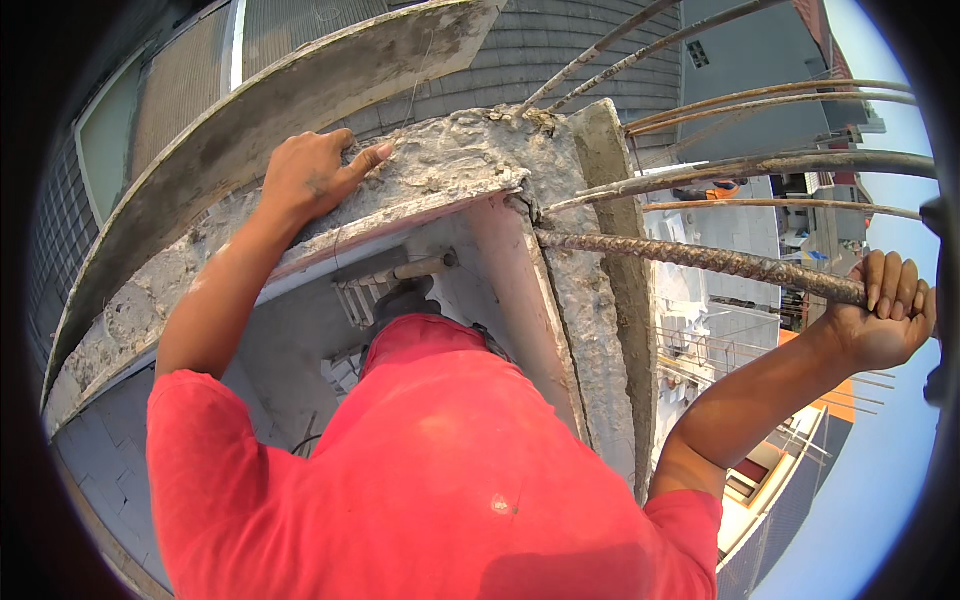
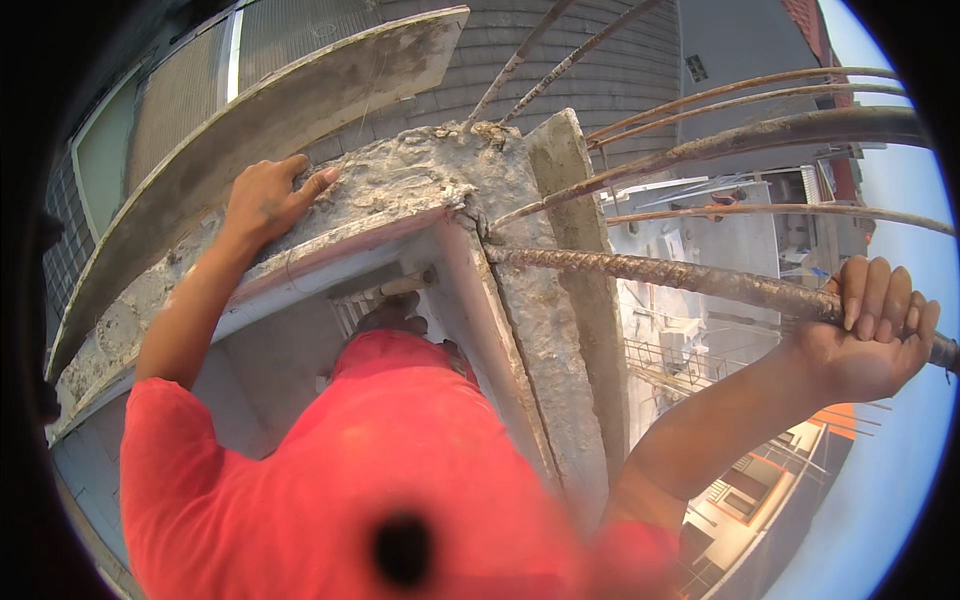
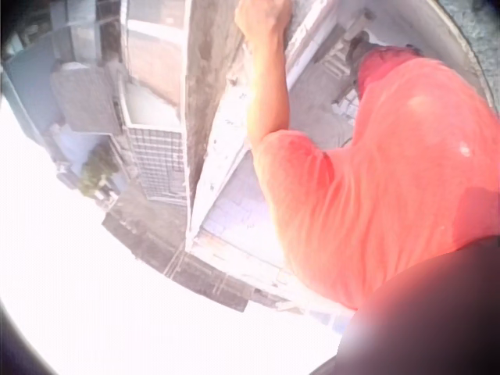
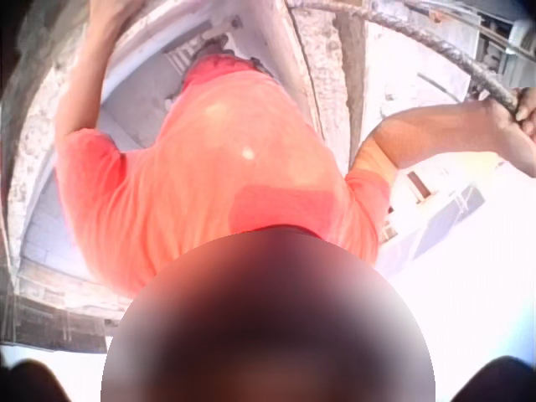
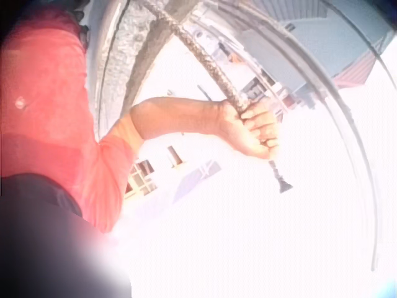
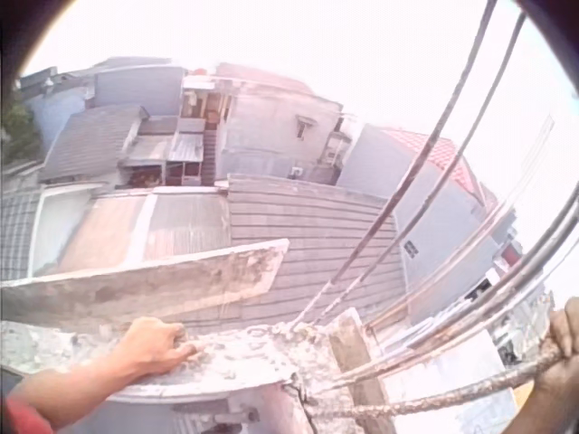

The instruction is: The person removes a long concrete formwork panel from a wall using a metal bar as a lever. They pry the panel loose, lift it, and reposition it while working on a construction site with scaffolding and other workers visible.

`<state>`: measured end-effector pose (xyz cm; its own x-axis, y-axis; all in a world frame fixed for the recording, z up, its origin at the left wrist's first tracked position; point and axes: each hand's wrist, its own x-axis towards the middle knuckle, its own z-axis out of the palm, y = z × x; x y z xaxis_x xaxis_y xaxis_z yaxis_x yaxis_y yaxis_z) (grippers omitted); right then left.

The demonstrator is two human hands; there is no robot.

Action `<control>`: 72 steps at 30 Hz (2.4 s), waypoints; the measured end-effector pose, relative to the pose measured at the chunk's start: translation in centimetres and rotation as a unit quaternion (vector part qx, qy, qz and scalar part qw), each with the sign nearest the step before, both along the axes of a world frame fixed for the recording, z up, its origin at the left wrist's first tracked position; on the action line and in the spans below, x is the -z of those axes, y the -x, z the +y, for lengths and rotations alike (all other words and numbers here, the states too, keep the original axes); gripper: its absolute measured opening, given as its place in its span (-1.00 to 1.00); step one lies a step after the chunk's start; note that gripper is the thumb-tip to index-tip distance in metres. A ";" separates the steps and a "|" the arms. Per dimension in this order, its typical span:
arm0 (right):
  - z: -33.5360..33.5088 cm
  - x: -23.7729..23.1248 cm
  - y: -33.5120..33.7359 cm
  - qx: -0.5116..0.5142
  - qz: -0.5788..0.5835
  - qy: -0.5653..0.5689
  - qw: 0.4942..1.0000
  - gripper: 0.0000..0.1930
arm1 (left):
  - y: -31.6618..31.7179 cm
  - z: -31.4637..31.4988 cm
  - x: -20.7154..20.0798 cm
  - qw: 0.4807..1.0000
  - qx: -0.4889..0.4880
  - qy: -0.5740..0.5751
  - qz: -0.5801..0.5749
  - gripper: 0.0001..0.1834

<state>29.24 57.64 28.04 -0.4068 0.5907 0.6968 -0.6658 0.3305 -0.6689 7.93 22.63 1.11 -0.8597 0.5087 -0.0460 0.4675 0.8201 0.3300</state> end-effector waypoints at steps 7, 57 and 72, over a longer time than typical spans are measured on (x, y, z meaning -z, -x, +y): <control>-7.3 -0.6 -4.1 -0.082 -0.031 -0.100 0.991 -0.79 | -0.2 0.1 0.4 0.999 0.012 -0.021 0.026 -0.17; -4.3 0.4 2.2 0.158 -0.053 -0.081 0.983 -0.65 | 0.6 -1.2 1.0 0.998 0.029 -0.049 0.005 -0.14; -4.3 0.2 0.7 0.129 -0.077 -0.052 0.987 -0.61 | 0.8 -2.0 0.4 0.996 0.020 -0.084 -0.004 -0.16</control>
